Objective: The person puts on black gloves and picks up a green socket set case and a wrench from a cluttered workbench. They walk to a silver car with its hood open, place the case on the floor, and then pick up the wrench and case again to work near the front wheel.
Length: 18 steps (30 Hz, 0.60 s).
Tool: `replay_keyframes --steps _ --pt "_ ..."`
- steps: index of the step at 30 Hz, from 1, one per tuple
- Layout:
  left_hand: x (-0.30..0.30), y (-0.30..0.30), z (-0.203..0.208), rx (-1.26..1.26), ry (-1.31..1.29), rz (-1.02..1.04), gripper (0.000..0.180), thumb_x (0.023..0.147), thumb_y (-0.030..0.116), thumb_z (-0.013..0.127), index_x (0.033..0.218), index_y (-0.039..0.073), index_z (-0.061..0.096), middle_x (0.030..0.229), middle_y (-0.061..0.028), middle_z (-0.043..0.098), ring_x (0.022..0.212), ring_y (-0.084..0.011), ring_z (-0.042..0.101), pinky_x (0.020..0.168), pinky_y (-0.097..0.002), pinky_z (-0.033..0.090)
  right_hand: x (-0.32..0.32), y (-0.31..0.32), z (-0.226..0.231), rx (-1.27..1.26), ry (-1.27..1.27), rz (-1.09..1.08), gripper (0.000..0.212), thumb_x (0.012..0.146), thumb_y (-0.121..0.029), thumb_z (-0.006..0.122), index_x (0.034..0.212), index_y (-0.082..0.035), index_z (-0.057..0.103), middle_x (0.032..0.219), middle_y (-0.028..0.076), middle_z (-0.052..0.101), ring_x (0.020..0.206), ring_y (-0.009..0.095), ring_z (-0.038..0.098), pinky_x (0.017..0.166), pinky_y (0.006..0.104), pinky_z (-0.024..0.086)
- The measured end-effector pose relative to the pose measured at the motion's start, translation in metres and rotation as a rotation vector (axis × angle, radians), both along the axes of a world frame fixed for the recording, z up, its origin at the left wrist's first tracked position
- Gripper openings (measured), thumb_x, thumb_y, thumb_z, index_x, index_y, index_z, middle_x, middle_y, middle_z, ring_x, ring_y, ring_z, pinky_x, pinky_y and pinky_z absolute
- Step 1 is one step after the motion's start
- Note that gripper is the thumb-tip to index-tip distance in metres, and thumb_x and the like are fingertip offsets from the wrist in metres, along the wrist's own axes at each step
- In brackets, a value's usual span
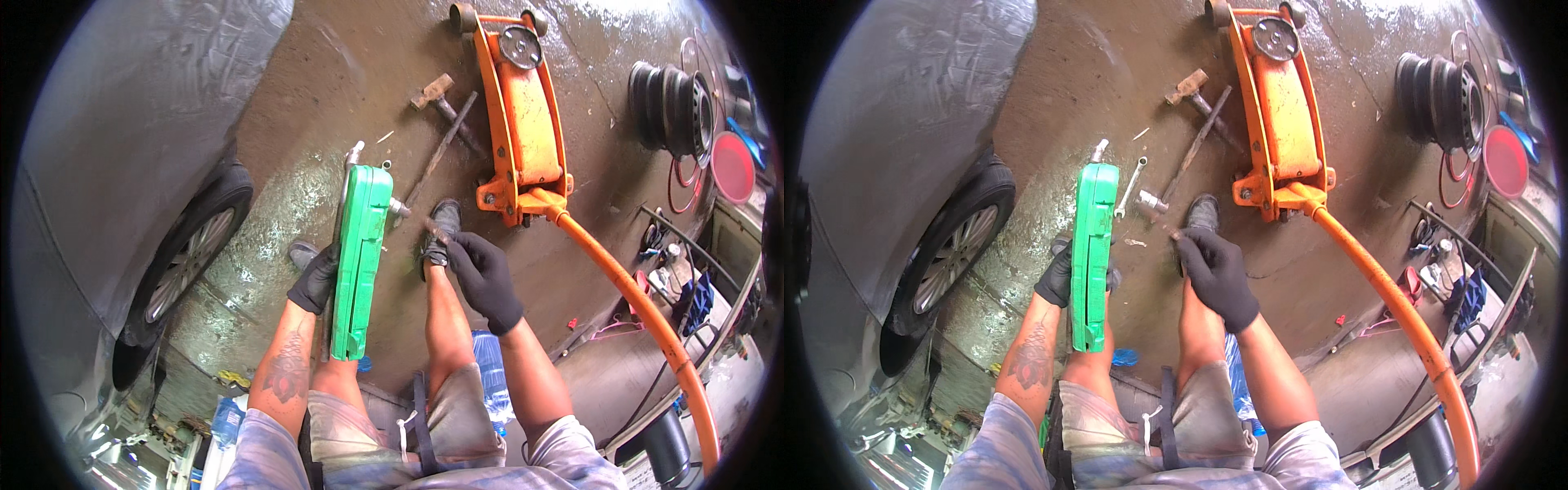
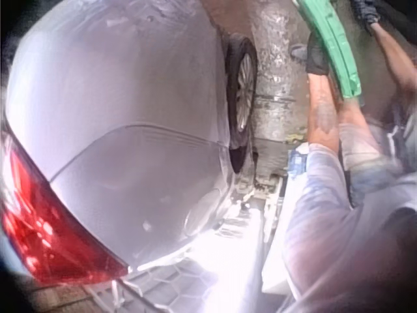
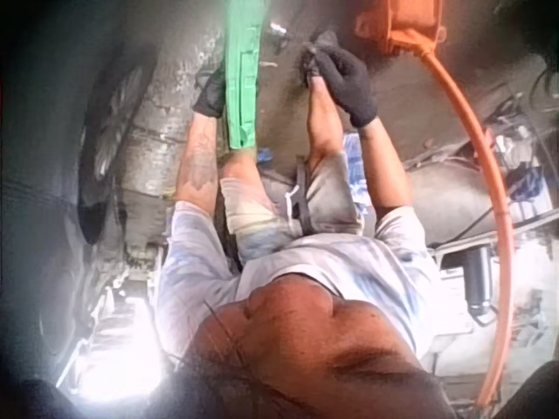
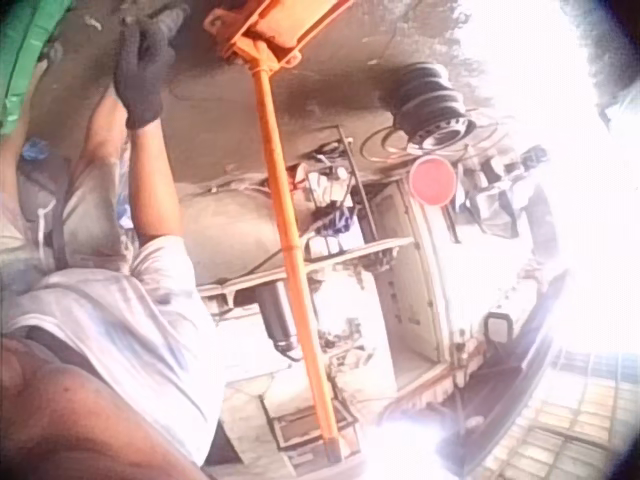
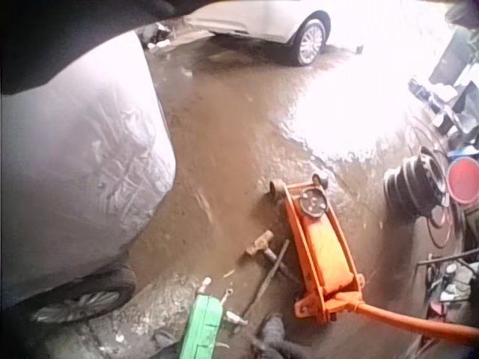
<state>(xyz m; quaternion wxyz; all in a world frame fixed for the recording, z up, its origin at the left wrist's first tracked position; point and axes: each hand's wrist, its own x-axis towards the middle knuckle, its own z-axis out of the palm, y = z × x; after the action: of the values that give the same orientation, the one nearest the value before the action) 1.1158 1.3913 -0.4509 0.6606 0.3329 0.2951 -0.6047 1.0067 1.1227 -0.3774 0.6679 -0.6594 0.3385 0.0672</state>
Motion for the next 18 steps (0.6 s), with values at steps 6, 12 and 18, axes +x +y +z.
replay_keyframes --steps 6,12,18 --pt "0.004 0.028 0.031 0.080 -0.172 -0.009 0.057 0.080 0.042 0.076 0.119 0.005 0.060 0.106 -0.0058 0.067 0.091 -0.0167 0.066 0.084 -0.0336 0.056 -0.032 0.005 -0.147 -0.295 0.132 0.057 0.024 0.086 -0.015 0.061 0.102 0.001 0.067 0.091 0.021 0.069 0.085 0.034 0.068 0.076 0.0379 0.052" --pt "-0.005 0.065 0.065 0.168 -0.250 0.062 0.067 0.078 0.049 0.075 0.124 0.003 0.059 0.112 -0.0068 0.066 0.100 -0.0177 0.064 0.092 -0.0331 0.052 0.009 0.022 -0.173 -0.358 0.324 0.211 0.042 0.082 -0.027 0.066 0.112 0.002 0.065 0.102 0.023 0.068 0.096 0.036 0.066 0.085 0.0401 0.051" --pt "-0.007 0.062 0.091 0.210 -0.437 0.002 0.076 0.076 0.058 0.071 0.125 0.002 0.057 0.114 -0.0070 0.066 0.102 -0.0180 0.063 0.093 -0.0330 0.050 0.003 0.037 -0.121 -0.315 0.308 0.362 0.061 0.084 -0.044 0.069 0.121 0.003 0.059 0.106 0.022 0.067 0.096 0.032 0.066 0.085 0.0375 0.050"
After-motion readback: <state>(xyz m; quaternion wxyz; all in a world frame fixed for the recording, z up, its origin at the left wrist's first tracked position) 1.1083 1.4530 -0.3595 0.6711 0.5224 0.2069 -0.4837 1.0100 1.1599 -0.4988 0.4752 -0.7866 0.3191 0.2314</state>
